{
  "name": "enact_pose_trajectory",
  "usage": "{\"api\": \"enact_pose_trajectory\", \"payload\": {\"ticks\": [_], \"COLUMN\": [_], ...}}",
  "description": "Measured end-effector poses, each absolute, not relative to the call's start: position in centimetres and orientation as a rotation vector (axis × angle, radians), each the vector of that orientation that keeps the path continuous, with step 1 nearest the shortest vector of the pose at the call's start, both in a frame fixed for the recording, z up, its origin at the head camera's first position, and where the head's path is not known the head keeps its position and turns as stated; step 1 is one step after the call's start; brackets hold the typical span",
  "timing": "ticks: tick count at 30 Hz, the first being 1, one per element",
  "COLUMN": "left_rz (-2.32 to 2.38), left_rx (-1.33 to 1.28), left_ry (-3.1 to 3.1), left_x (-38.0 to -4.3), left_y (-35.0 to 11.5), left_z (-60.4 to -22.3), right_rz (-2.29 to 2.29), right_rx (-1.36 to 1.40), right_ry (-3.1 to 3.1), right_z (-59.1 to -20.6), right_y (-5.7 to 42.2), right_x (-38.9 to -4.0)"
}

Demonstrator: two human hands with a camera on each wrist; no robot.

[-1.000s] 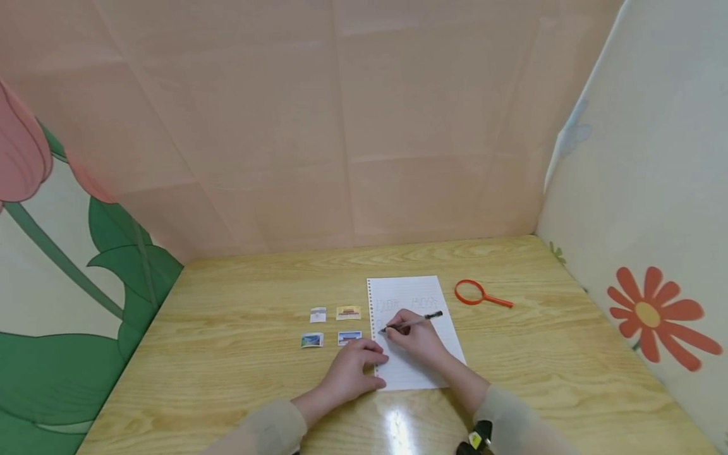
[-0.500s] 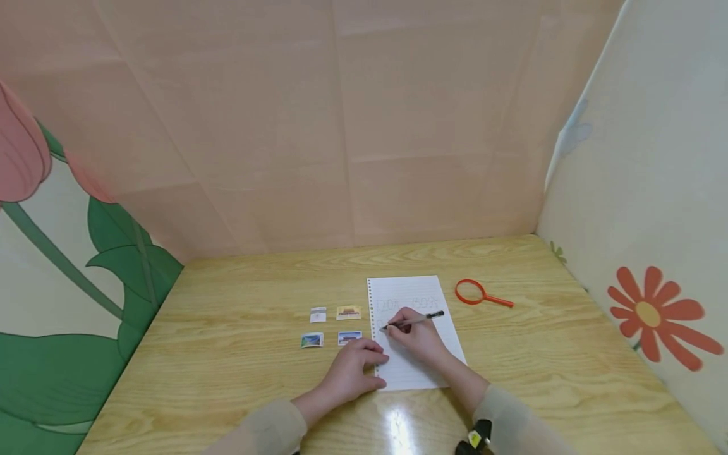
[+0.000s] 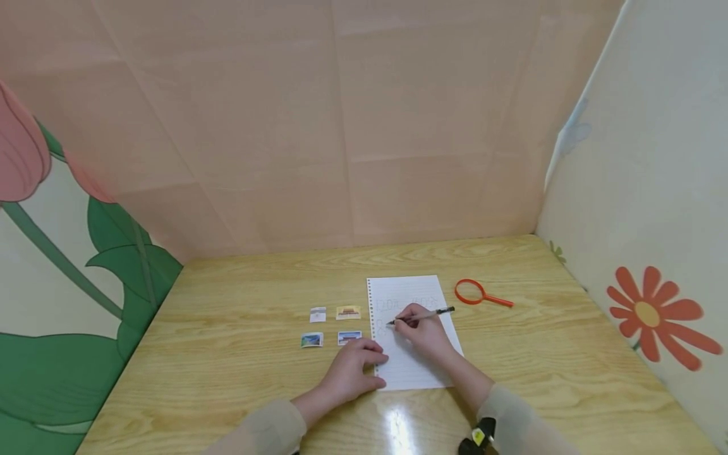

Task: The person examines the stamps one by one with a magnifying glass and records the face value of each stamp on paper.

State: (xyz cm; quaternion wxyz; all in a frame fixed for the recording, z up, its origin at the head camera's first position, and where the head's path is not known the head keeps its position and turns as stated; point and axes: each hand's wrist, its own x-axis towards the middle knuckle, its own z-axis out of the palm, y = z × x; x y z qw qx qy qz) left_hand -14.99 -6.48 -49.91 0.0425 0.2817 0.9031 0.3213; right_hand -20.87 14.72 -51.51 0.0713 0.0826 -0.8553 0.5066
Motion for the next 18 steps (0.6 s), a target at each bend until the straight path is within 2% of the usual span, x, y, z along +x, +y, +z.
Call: {"api": "enact_pose_trajectory", "payload": {"ticks": [18], "left_rz": [0.999], "left_rx": [0.84], "left_ry": [2.752], "left_x": [-14.92], "left_y": [-6.45], "left_z": [-49.8], "right_rz": [1.447], "right_rx": [0.309], "right_ry": [-2.592], "right_z": [-51.69], "right_y": [14.98], "right_x": [-21.55]}}
